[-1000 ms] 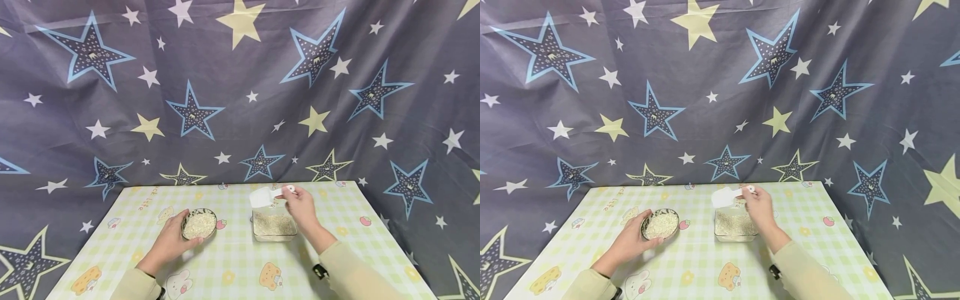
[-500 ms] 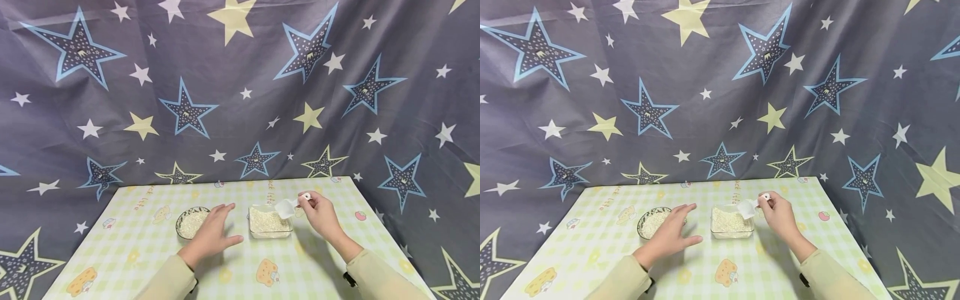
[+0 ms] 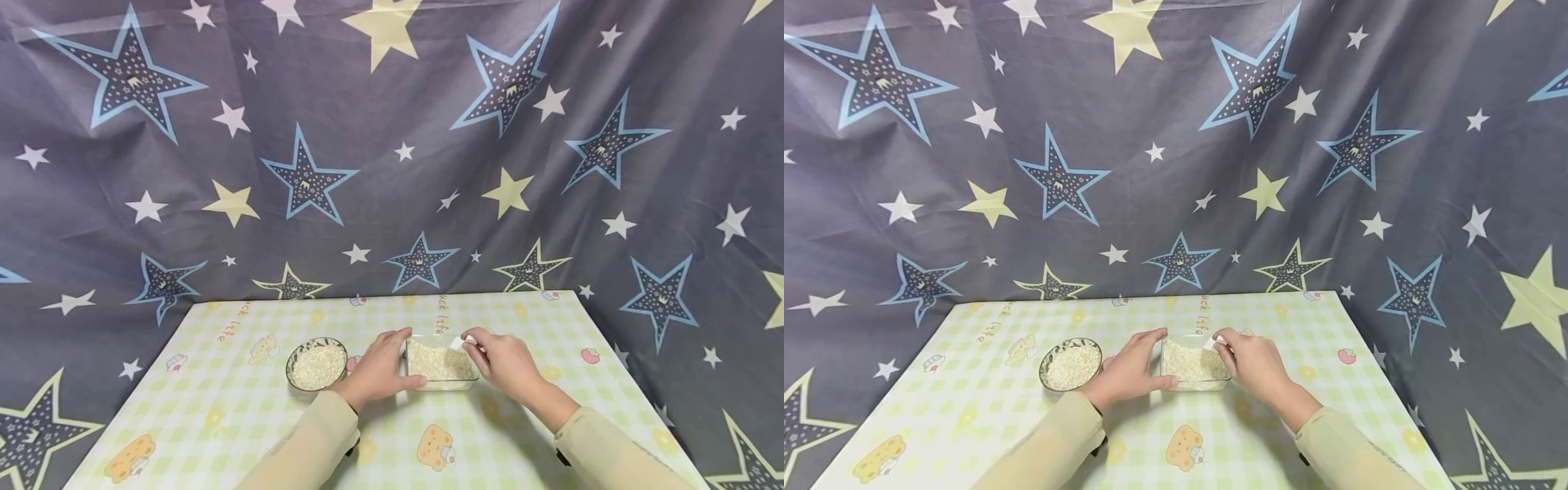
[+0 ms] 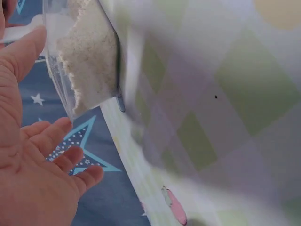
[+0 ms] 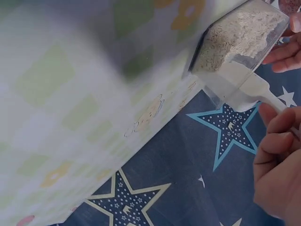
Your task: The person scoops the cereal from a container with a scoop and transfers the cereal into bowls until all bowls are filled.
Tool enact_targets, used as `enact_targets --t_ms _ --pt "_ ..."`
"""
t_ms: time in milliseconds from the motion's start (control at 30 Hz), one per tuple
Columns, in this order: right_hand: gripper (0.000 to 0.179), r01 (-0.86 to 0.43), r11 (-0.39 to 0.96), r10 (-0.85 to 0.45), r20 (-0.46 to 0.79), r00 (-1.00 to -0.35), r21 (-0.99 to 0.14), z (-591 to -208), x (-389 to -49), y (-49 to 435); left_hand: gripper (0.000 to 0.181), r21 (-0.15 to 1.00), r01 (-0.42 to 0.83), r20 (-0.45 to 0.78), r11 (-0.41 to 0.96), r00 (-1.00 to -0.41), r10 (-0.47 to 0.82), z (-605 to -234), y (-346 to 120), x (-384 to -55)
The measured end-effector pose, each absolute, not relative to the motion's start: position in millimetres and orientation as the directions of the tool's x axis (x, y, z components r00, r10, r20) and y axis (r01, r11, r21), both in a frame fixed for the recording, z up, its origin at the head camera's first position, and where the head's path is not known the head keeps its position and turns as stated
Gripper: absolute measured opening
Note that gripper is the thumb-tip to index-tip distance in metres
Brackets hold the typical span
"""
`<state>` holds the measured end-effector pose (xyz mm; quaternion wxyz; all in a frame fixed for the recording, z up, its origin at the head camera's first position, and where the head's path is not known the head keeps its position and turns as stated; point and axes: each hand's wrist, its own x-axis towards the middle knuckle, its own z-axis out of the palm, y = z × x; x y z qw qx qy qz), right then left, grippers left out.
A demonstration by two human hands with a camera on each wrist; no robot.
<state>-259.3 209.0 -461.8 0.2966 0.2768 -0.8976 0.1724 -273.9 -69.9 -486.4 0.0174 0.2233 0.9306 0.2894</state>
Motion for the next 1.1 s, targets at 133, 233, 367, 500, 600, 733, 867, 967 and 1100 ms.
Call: enact_targets --t_ms 133,233,367,500,600,733,867,967,1100 --pt "0.008 -0.536 0.781 -0.317 0.536 -0.782 -0.321 -459 -260 210 0.106 0.564 0.385 0.073 0.73 -0.904 0.421 -487 -70 -275" --pt "0.011 -0.454 0.746 -0.228 0.454 -0.862 -0.487 -456 -262 213 0.109 0.566 0.376 0.058 0.734 -0.906 0.42 -486 -68 -276" --pt "0.018 -0.313 0.667 -0.111 0.326 -0.939 -0.676 -454 -266 218 0.11 0.562 0.377 0.048 0.736 -0.903 0.427 -484 -65 -278" --pt "0.024 -0.123 0.532 0.004 0.147 -0.989 -0.838 -456 -267 220 0.11 0.546 0.383 0.033 0.745 -0.899 0.438 -481 -64 -279" --pt "0.029 0.02 0.425 0.075 0.013 -0.997 -0.905 -461 -267 219 0.111 0.539 0.386 0.021 0.748 -0.895 0.446 -479 -66 -280" --pt "0.036 0.127 0.29 0.103 -0.101 -0.989 -0.949 -471 -263 216 0.112 0.544 0.375 0.001 0.75 -0.895 0.447 -481 -68 -281" --pt "0.04 0.158 0.197 0.101 -0.14 -0.985 -0.968 -480 -260 208 0.111 0.553 0.363 -0.006 0.75 -0.898 0.44 -483 -69 -282" --pt "0.039 0.174 0.166 0.097 -0.16 -0.982 -0.971 -482 -258 202 0.111 0.564 0.351 -0.011 0.747 -0.902 0.432 -483 -70 -283" --pt "0.038 0.199 0.15 0.102 -0.185 -0.977 -0.968 -483 -257 195 0.111 0.585 0.324 -0.028 0.743 -0.908 0.418 -481 -71 -281"
